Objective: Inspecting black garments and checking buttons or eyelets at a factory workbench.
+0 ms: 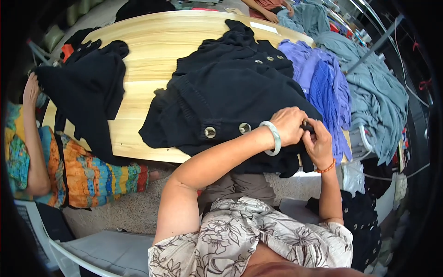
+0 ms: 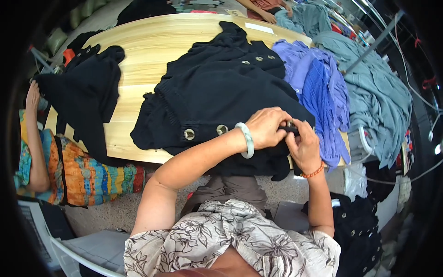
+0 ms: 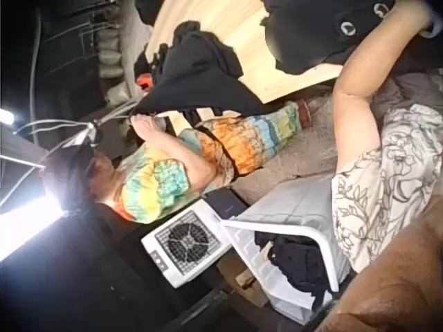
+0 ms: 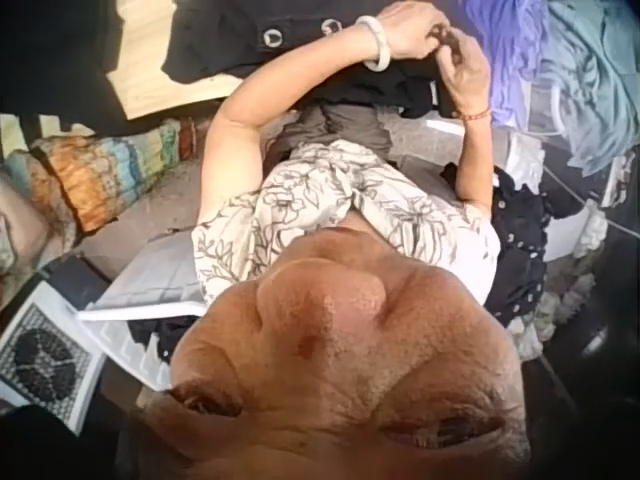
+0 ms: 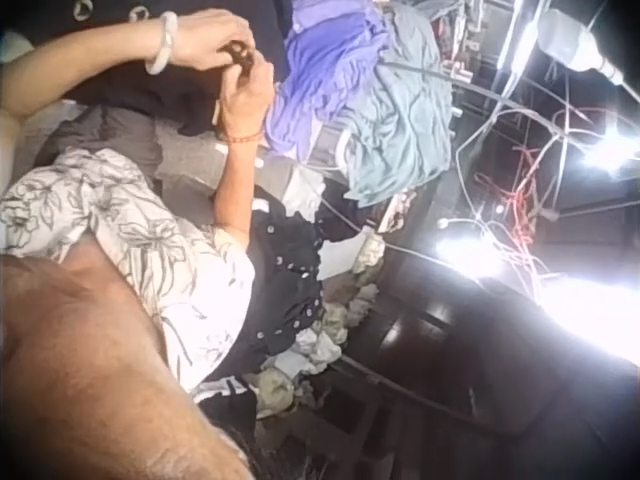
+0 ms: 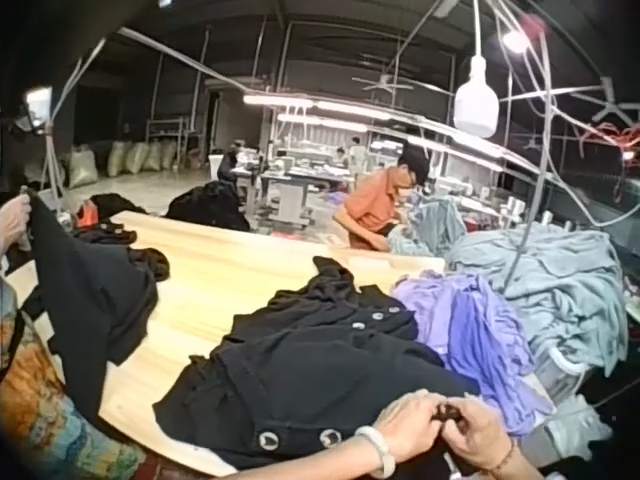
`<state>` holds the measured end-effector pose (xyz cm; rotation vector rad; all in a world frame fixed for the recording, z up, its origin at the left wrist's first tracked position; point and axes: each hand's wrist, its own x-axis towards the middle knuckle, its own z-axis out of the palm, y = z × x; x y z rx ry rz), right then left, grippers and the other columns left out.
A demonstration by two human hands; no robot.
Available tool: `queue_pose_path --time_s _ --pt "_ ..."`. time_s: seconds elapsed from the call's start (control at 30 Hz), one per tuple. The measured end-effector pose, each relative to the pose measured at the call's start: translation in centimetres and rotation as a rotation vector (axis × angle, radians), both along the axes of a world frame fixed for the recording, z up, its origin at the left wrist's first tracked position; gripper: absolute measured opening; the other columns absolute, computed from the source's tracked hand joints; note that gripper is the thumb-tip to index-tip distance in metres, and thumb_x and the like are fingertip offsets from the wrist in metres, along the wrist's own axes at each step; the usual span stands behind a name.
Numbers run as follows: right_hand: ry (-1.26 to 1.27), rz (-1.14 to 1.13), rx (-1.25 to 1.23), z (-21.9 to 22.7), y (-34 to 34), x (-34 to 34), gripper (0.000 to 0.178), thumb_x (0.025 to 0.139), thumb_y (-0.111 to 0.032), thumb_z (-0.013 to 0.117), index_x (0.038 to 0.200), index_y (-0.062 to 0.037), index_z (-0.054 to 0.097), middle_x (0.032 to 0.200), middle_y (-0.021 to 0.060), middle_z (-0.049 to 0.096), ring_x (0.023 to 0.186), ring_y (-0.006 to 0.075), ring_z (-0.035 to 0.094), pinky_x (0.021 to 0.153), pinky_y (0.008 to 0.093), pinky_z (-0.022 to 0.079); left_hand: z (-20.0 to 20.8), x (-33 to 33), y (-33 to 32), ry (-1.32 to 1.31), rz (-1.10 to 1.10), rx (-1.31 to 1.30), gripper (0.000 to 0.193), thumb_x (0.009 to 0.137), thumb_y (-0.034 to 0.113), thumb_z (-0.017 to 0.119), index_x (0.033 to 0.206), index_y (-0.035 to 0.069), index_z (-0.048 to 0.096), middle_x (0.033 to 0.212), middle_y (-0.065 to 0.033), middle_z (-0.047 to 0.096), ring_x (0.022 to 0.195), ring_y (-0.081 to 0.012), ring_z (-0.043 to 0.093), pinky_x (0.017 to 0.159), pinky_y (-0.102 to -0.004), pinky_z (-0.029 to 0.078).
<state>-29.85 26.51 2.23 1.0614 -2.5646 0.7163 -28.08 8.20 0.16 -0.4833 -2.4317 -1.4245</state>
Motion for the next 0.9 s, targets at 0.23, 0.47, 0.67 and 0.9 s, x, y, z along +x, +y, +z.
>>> queue_pose_path --time_s 0.23,0.47,0.67,0.9 --pt "-0.19 0.071 -0.034 -0.2 1.0 -0.3 0.027 0.084 0.002 0.061 0.112 0.0017 0.062 0.081 0.015 0.057 0.071 0.0326 0.059 0.065 0.04 0.047 -1.2 0.2 0.3 0.15 0.113 -0.063 0.013 0.081 0.006 0.063 0.09 0.003 0.071 0.089 -0.0153 0.067 0.089 -0.0358 0.065 0.08 -0.0444 0.053" --pt "-0.113 0.139 -0.146 -1.7 1.1 -0.8 0.025 0.078 0.005 0.059 0.102 0.0016 0.065 0.082 0.0158 0.06 0.079 0.0381 0.062 0.068 0.0433 0.05 -0.3 0.0 -0.4 0.166 0.07 -0.134 0.011 0.081 0.0 0.062 0.09 0.001 0.069 0.084 -0.0152 0.067 0.078 -0.0341 0.066 0.071 -0.0391 0.052" --pt "-0.292 0.262 -0.337 -2.5 2.2 -1.0 0.022 0.078 0.005 0.06 0.099 0.0007 0.066 0.077 0.0116 0.059 0.064 0.0271 0.064 0.059 0.0374 0.049 0.8 -0.2 -0.4 -0.029 -0.033 -0.124 0.011 0.082 0.001 0.059 0.09 0.001 0.067 0.083 -0.0152 0.066 0.075 -0.0342 0.065 0.069 -0.0399 0.051" --pt "-0.277 0.208 -0.278 -2.2 3.2 -0.7 0.017 0.086 -0.013 0.066 0.097 -0.0006 0.066 0.082 0.0122 0.063 0.067 0.0287 0.063 0.061 0.0374 0.049 1.2 -0.1 -1.1 -0.125 -0.088 -0.117 0.012 0.083 0.008 0.071 0.091 0.0 0.068 0.078 -0.011 0.068 0.07 -0.02 0.067 0.067 -0.0294 0.051"
